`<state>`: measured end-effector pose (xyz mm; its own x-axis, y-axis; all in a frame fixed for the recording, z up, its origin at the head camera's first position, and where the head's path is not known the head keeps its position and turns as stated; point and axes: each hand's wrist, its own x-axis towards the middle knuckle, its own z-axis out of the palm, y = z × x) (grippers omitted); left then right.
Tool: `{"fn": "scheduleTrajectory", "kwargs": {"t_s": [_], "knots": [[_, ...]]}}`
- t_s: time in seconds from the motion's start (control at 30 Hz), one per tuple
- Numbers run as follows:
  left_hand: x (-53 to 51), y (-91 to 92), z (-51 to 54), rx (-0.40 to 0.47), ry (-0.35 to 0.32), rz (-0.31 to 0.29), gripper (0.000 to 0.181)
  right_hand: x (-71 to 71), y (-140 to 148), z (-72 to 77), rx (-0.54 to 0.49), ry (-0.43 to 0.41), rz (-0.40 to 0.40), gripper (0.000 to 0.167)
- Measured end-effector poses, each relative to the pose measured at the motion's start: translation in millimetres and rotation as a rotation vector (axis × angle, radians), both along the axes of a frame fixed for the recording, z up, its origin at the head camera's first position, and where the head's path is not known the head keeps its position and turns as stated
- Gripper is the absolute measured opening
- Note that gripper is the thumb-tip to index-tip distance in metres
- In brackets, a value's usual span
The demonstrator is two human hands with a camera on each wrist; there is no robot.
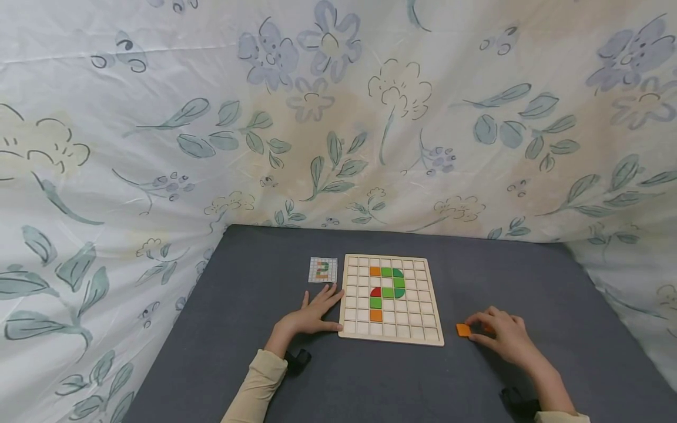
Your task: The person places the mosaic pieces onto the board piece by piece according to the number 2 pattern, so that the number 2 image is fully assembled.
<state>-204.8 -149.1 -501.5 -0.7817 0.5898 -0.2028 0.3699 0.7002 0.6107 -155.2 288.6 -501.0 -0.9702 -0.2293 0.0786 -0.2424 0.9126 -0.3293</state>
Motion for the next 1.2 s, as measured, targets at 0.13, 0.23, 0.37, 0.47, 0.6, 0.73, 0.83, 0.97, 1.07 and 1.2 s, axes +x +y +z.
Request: {"fn": "scheduleTrajectory", "kwargs": {"t_s": [0.13, 0.23, 0.37, 0.47, 0.6, 0.73, 0.83, 0.97, 1.07, 1.2], "knots": [[0.1, -0.2, 0.5, 0.001, 0.003, 0.001, 0.081, -1.2, -3, 2.4, -0.004, 0.007, -0.005, 0.020], [-0.4, -0.3, -0.2, 0.003, 0.004, 0.001, 0.081, -2.8, -6, 4.0, -0.004, 0.026, -0.004, 0.019], [-1.6, -0.4, -2.2, -0.002, 0.012, -0.004, 0.081, -5.8, -9, 4.6, -0.006, 0.053, 0.008, 0.019], [-2.3, -0.4, -3.3, -0.001, 0.015, -0.006, 0.082, -8.4, -12, 4.7, -0.011, 0.065, 0.021, 0.019], [-2.8, -0.1, -3.5, 0.007, 0.012, -0.003, 0.082, -10.8, -16, 6.5, -0.023, 0.083, 0.044, 0.020], [-2.4, 0.0, -2.8, 0.012, 0.008, -0.003, 0.081, -12.4, -22, 9.0, -0.035, 0.086, 0.063, 0.021], [-1.6, 0.0, -2.0, 0.013, 0.009, -0.004, 0.081, -14.0, -26, 9.2, -0.039, 0.101, 0.076, 0.022], [-0.9, 0.2, -1.2, 0.007, 0.011, -0.007, 0.080, -15.8, -32, 9.2, -0.051, 0.135, 0.097, 0.023], [-0.5, 0.4, -0.2, 0.010, 0.008, -0.009, 0.080, -17.0, -36, 10.4, -0.056, 0.134, 0.100, 0.023], [-0.4, 0.7, 1.2, 0.012, 0.006, -0.009, 0.080, -19.1, -41, 10.4, -0.045, 0.125, 0.094, 0.023]]}}
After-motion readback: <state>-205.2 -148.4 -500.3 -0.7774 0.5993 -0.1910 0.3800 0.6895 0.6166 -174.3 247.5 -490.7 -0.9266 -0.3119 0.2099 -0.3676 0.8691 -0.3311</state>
